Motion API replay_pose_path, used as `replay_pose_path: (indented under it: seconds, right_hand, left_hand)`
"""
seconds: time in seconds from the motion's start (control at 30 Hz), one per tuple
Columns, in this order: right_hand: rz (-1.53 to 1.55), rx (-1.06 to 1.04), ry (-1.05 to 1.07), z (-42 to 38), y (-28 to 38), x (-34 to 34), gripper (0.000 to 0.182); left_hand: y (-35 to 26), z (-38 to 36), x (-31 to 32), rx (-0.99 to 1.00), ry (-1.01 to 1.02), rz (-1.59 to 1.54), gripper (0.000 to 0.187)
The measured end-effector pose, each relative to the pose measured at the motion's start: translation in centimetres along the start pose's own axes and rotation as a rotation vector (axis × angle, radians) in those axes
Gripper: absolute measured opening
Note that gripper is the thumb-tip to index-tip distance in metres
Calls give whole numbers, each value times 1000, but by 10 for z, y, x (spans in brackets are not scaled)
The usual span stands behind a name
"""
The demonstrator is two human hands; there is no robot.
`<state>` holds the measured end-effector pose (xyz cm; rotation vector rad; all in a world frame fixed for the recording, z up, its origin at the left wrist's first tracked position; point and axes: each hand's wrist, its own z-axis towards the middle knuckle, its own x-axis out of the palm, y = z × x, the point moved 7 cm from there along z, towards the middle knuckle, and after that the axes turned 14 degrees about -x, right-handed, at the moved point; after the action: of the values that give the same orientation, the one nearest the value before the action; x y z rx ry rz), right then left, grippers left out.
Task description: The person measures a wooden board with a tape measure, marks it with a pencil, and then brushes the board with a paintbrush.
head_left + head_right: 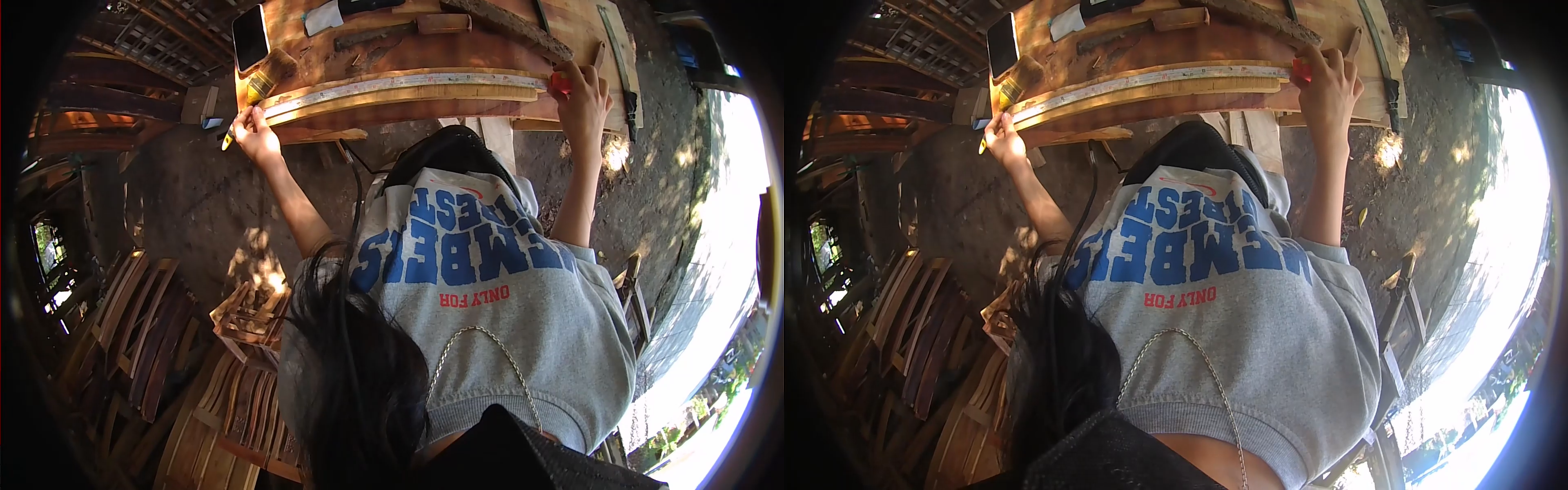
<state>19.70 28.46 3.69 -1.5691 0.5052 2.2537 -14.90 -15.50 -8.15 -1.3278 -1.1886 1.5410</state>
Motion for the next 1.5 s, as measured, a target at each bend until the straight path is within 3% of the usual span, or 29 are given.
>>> replay_pose_path:
  seconds: [1.5]
  right_hand:
    - [-8,-4,-12,-1,0,-2,26]
  left_hand:
    - [-5,-5,0,-50,-39,9,23]
